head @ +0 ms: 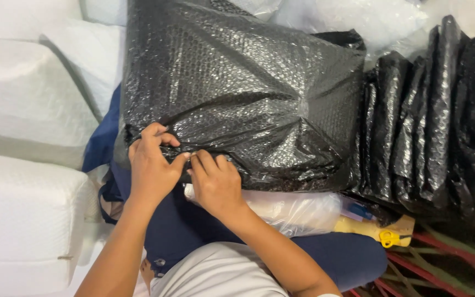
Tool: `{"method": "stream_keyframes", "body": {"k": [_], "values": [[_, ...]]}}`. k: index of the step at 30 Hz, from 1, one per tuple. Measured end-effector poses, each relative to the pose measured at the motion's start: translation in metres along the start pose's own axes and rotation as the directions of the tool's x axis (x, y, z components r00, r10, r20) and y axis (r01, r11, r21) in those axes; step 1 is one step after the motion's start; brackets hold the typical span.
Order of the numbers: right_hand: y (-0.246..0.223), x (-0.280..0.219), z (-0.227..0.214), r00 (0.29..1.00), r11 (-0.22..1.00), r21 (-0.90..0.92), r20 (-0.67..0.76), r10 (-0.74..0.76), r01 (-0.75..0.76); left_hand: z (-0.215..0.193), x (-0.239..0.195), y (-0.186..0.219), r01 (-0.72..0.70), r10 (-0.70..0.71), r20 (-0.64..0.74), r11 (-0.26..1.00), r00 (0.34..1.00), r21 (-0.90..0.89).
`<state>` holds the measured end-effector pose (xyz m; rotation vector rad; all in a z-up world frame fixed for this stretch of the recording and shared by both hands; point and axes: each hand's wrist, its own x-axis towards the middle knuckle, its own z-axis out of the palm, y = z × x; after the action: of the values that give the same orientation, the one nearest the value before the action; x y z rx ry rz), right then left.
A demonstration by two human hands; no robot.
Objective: Wrapping an item in black bubble wrap and securing it with tape using a handheld dispenser.
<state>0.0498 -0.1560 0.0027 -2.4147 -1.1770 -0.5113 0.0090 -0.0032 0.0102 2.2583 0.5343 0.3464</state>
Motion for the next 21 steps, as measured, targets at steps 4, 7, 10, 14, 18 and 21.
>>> {"method": "stream_keyframes", "body": {"k": [4, 7, 10, 14, 18, 21], "values": [[0.009, 0.000, -0.028, 0.995, 0.991, 0.096, 0.029, 0.090, -0.093, 0.007, -0.002, -0.027, -0.246, 0.248, -0.032, 0.967, 0.968, 0.073], [0.036, -0.016, -0.065, 0.996, 0.945, 0.320, -0.038, 0.084, -0.067, -0.011, -0.012, -0.008, -0.148, 0.147, -0.017, 0.984, 0.989, -0.098], [0.087, -0.064, -0.078, 0.919, 0.944, 0.267, -0.287, 0.270, -0.194, -0.025, -0.016, -0.002, -0.405, 0.385, -0.127, 0.845, 0.914, -0.349], [0.157, -0.121, -0.098, 0.697, 0.762, 0.184, -0.314, 0.644, -0.621, -0.030, -0.018, -0.002, -0.455, 0.387, -0.266, 0.845, 0.883, -0.281], [0.205, -0.152, -0.095, 0.620, 0.611, 0.158, 0.012, 0.785, -0.776, -0.020, -0.017, -0.002, -0.209, 0.168, -0.289, 0.971, 0.942, -0.116], [0.202, -0.137, -0.105, 0.549, 0.543, 0.103, 0.047, 0.834, -0.834, -0.004, -0.016, -0.019, -0.103, 0.002, -0.377, 0.963, 0.926, -0.249]]}}
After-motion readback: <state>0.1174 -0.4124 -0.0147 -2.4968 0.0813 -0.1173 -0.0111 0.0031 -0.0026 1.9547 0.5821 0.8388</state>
